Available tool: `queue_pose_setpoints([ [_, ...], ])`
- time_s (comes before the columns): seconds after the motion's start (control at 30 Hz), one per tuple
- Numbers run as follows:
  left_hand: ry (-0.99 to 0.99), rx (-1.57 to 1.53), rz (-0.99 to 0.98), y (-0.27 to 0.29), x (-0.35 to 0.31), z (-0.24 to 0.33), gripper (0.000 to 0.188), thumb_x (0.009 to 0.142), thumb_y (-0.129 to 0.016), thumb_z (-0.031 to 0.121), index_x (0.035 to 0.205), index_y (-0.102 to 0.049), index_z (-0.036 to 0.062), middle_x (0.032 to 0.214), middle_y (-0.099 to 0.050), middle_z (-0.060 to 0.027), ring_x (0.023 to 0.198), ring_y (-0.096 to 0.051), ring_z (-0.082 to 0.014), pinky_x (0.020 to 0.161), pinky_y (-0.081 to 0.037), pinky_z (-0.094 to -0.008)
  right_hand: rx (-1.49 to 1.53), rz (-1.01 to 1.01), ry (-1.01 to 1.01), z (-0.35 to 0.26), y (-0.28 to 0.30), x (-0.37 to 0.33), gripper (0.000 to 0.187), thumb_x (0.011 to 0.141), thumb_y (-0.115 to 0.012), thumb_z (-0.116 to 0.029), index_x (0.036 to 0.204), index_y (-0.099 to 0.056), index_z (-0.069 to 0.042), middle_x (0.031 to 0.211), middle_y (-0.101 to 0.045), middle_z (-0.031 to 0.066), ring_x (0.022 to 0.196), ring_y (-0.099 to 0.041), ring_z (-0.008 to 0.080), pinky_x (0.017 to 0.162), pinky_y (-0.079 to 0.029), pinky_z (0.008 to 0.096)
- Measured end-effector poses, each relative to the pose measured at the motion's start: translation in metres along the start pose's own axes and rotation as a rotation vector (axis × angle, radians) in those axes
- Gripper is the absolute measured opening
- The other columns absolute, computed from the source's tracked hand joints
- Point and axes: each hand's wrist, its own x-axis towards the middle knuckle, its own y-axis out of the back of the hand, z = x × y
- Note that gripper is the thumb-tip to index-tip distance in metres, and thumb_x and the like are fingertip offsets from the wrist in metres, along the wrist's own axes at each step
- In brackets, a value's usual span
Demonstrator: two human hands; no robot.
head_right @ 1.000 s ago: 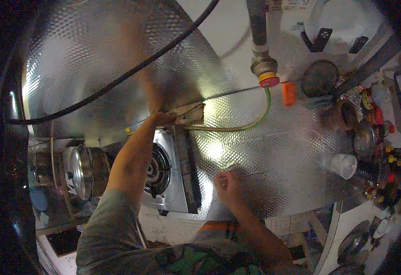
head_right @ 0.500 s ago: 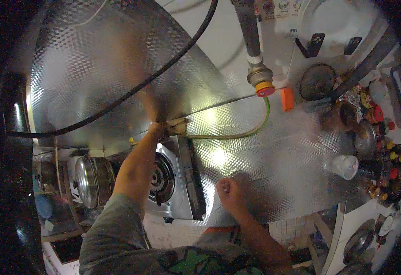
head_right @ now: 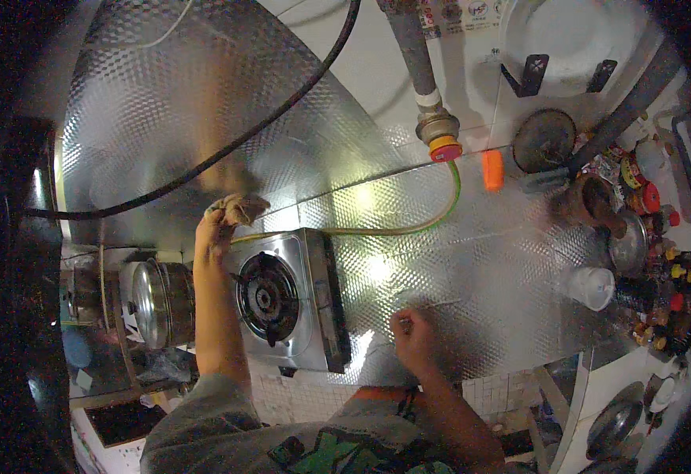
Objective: The person rinses a metal bowl in a blue basin, then wipes the gas stove and surrounding backsplash with a cloth. They move between the sink and stove, wringing the cloth at the sink, and finish by drying their hands with a towel.
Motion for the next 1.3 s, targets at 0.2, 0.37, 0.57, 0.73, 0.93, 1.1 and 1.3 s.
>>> queue_pose_setpoints([
  [0.2,-0.079,0.107,-0.192,-0.107,-0.119,0.01,0.029,0.081,-0.051,0.003,0.106,-0.061,-0.0064,0.101,-0.066,-0.0134,0.084,-0.067,-0.0235,0.078,-0.056,-0.0346,0.018,0.021,-0.011,0.01,0.03,0.001,0.012,0.095,-0.061,-0.015,0.099,-0.06,-0.003,0.088,-0.065,0.0034,0.08,-0.062,0.0116,0.073,-0.051,0.0267],
  [0.37,0.123,0.108,-0.449,-0.144,-0.184,-0.091,0.025,0.084,-0.051,0.002,0.105,-0.06,-0.0045,0.094,-0.068,-0.0111,0.08,-0.066,-0.0211,0.07,-0.056,-0.032,0.136,-0.039,-0.02,-0.024,0.044,-0.009,0.014,0.096,-0.06,-0.015,0.103,-0.058,-0.003,0.092,-0.065,0.0041,0.08,-0.063,0.0134,0.072,-0.05,0.0273],
  [0.57,0.157,0.092,-0.366,-0.165,-0.281,-0.126,0.02,0.081,-0.059,-0.005,0.101,-0.058,-0.003,0.093,-0.063,-0.0071,0.083,-0.062,-0.0138,0.074,-0.052,-0.0277,0.226,-0.098,0.0,-0.032,0.065,-0.023,0.032,0.097,-0.057,-0.013,0.127,-0.047,-0.007,0.112,-0.061,0.0086,0.086,-0.063,0.0166,0.072,-0.05,0.0294],
  [0.73,0.13,0.086,-0.317,-0.127,-0.342,-0.12,0.02,0.083,-0.056,-0.005,0.102,-0.055,-0.001,0.097,-0.062,-0.0088,0.085,-0.063,-0.0165,0.077,-0.055,-0.0314,0.266,-0.301,-0.008,-0.074,0.056,-0.053,0.041,0.098,-0.054,-0.014,0.137,-0.041,-0.008,0.117,-0.056,0.0084,0.094,-0.059,0.0152,0.076,-0.05,0.0296],
  [0.93,0.104,-0.173,-0.13,-0.059,-0.419,-0.112,0.024,0.082,-0.054,-0.004,0.106,-0.054,-0.0003,0.101,-0.062,-0.0083,0.088,-0.063,-0.0186,0.077,-0.054,-0.033,0.182,-0.653,-0.148,-0.055,0.018,-0.086,0.034,0.092,-0.057,-0.009,0.125,-0.055,-0.004,0.11,-0.059,0.0061,0.097,-0.058,0.015,0.085,-0.048,0.0298],
  [1.1,0.033,-0.287,0.057,0.036,-0.475,-0.124,0.03,0.081,-0.05,-0.006,0.11,-0.055,-0.0031,0.103,-0.063,-0.0114,0.091,-0.065,-0.0216,0.08,-0.054,-0.0351,-0.036,-0.707,-0.085,-0.053,-0.049,-0.152,0.03,0.089,-0.066,-0.013,0.116,-0.058,-0.001,0.099,-0.062,0.0052,0.088,-0.057,0.0135,0.076,-0.047,0.03],
  [1.3,-0.076,-0.447,0.246,0.19,-0.593,-0.144,0.031,0.08,-0.047,-0.007,0.11,-0.055,-0.007,0.103,-0.065,-0.0156,0.095,-0.066,-0.0273,0.081,-0.056,-0.0387,-0.377,-0.942,0.073,0.002,-0.153,-0.255,0.028,0.086,-0.073,-0.023,0.101,-0.063,0.0,0.084,-0.062,0.0014,0.075,-0.054,0.0106,0.067,-0.045,0.0277],
])
